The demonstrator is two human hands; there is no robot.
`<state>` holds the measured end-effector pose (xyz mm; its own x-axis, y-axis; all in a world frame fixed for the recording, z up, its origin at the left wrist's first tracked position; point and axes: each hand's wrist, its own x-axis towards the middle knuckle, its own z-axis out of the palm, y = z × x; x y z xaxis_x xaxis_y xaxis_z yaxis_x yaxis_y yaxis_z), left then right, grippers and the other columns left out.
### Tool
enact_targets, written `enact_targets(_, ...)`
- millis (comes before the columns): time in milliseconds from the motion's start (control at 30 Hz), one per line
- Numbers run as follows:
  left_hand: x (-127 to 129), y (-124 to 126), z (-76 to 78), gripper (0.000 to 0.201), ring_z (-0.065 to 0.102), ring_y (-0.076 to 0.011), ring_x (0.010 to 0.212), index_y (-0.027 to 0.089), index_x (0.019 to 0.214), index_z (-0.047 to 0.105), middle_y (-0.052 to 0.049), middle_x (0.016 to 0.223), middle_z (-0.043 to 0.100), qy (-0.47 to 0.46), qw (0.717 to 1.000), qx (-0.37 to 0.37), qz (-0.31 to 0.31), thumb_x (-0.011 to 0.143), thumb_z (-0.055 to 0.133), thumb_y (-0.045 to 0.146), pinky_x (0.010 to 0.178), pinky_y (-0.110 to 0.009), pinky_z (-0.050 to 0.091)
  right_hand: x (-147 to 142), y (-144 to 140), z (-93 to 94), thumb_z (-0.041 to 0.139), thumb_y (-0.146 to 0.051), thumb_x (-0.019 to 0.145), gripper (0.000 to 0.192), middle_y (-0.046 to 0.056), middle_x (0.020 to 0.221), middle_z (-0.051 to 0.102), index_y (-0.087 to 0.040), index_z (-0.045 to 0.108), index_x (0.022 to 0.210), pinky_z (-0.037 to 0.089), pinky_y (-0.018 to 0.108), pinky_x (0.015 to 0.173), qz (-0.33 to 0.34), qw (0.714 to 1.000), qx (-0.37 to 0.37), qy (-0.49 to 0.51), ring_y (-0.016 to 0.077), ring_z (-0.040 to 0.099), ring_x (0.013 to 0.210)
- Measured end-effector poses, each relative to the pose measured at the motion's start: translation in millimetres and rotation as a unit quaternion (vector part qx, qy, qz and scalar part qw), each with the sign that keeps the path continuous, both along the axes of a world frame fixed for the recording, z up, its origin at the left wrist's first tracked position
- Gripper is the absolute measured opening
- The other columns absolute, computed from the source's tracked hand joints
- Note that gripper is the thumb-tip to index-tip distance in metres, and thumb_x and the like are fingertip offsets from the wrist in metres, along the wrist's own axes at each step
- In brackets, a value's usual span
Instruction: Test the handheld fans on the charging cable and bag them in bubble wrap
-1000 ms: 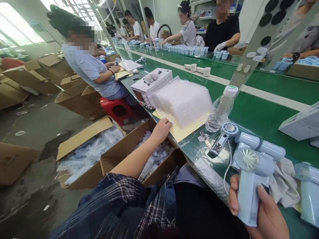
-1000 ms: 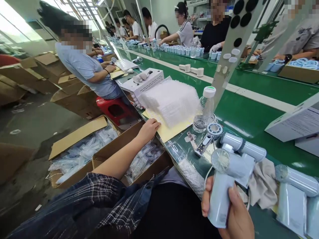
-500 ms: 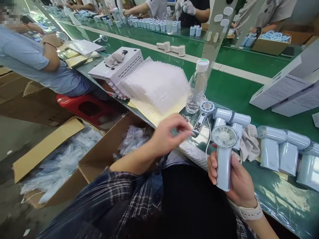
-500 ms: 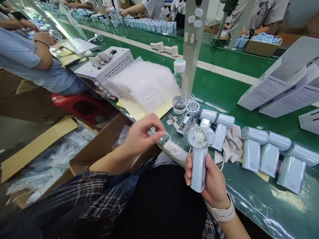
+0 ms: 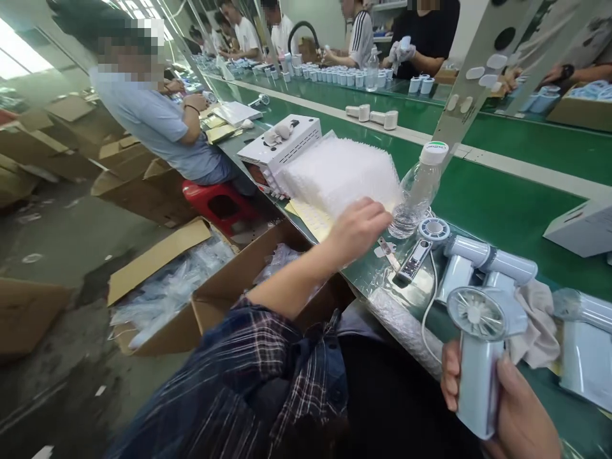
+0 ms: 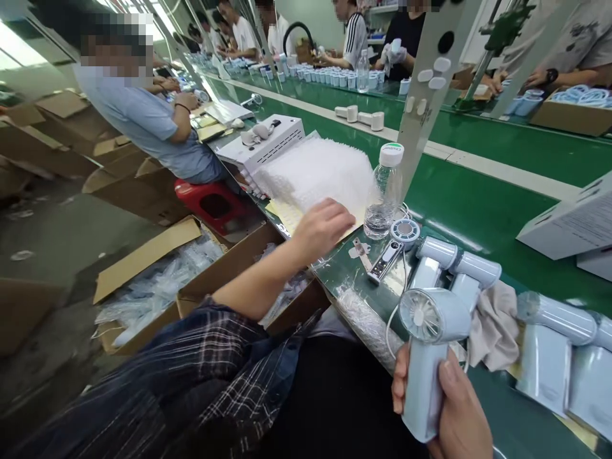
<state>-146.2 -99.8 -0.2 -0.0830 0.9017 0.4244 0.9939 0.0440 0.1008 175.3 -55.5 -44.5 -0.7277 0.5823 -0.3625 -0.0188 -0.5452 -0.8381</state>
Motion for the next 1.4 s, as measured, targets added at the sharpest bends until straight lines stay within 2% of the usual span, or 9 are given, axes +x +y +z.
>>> enact_targets(167,-66.4,-22.5,3.9,0.035,0.047,-0.032,0.144,0.02,0.103,0.073,-0.011,0.141,0.064,0.113,0.985,-0.115,0.063,0.096,0.046,-0.001,0.131,-0.069,0.023,-4.0,1.9,4.7,0.076,-0.065,0.081,0.045,0.003,0.072,0.061,-0.021,0.068,0.081,0.053,0.031,0.04,-0.084,0.996,-0.013,-0.017,0.0175,0.058,0.05)
enact_targets(367,-77.7,-20.2,9.4,0.028,0.057,-0.031,0.112,0.02,0.087,0.068,-0.014,0.113,0.069,0.107,0.981,-0.141,0.083,0.098,0.047,0.007,0.1,-0.052,0.049,3.6,-0.5,1.5,0.076,-0.065,0.084,0.046,0.005,0.078,0.063,-0.019,0.068,0.087,0.055,0.031,0.042,-0.078,0.997,-0.008,-0.016,0.018,0.06,0.054)
enact_targets(500,-52.0,-25.2,35.7,0.019,0.06,-0.0258,0.095,0.018,0.095,0.066,-0.012,0.1,0.068,0.006,0.992,-0.015,0.126,0.101,0.049,0.015,0.084,-0.041,0.05,17.4,3.7,1.7,0.082,-0.059,0.081,0.044,0.005,0.083,0.067,-0.02,0.067,0.095,0.057,0.03,0.046,-0.13,0.991,0.001,-0.035,0.0178,0.062,0.058)
enact_targets(600,-2.1,-15.5,46.7,0.016,0.062,-0.0189,0.089,0.019,0.098,0.061,-0.006,0.095,0.068,-0.163,0.984,0.053,0.046,0.105,0.047,0.022,0.082,-0.034,0.05,23.4,6.9,2.3,0.086,-0.054,0.077,0.048,0.004,0.087,0.069,-0.022,0.065,0.107,0.057,0.029,0.051,-0.179,0.983,0.013,-0.048,0.0176,0.063,0.062)
enact_targets(700,60.5,18.8,35.8,0.011,0.064,-0.016,0.087,0.019,0.11,0.059,-0.003,0.097,0.071,-0.301,0.948,-0.046,-0.093,0.103,0.051,0.021,0.081,-0.03,0.051,29.7,9.1,-2.0,0.085,-0.054,0.078,0.055,0.003,0.09,0.07,-0.025,0.063,0.119,0.057,0.029,0.056,-0.206,0.974,0.05,-0.077,0.0184,0.064,0.066)
enact_targets(833,115.5,78.8,3.4,0.011,0.065,-0.0202,0.096,0.017,0.11,0.062,-0.007,0.102,0.072,-0.301,0.912,-0.199,-0.196,0.1,0.056,0.017,0.093,-0.034,0.05,45.6,11.9,-12.3,0.083,-0.062,0.079,0.073,0.012,0.121,0.075,-0.024,0.062,0.138,0.061,0.039,0.08,-0.241,0.923,0.223,-0.202,0.03,0.071,0.099)
enact_targets(1033,123.3,114.3,-25.6,0.006,0.062,-0.0171,0.083,0.018,0.086,0.064,-0.001,0.085,0.068,-0.39,0.862,-0.254,-0.202,0.088,0.063,0.013,0.081,-0.029,0.047,46.7,13.6,-12.4,0.073,-0.08,0.074,0.098,0.019,0.141,0.07,-0.015,0.066,0.147,0.058,0.046,0.093,-0.262,0.831,0.347,-0.348,0.0407,0.071,0.118)
enact_targets(1233,109.1,111.1,-30.4,0.034,0.036,-0.0107,0.051,0.019,0.129,0.051,0.007,0.07,0.04,-0.532,0.812,-0.21,-0.119,0.098,0.037,0.021,0.052,-0.022,0.034,17.9,31.5,-25.3,0.054,-0.072,0.093,0.08,0.018,0.127,0.077,-0.013,0.067,0.147,0.06,0.045,0.087,-0.166,0.795,0.469,-0.348,0.0338,0.076,0.099)
enact_targets(1400,108.0,94.4,-13.3,0.047,0.058,-0.0151,0.079,0.024,0.144,0.054,0.001,0.084,0.06,-0.394,0.89,-0.131,-0.19,0.098,0.043,0.015,0.075,-0.026,0.046,15.5,31.4,-28.8,0.047,-0.056,0.105,0.063,0.017,0.12,0.078,-0.014,0.063,0.149,0.06,0.043,0.081,-0.118,0.719,0.587,-0.353,0.0305,0.074,0.088)
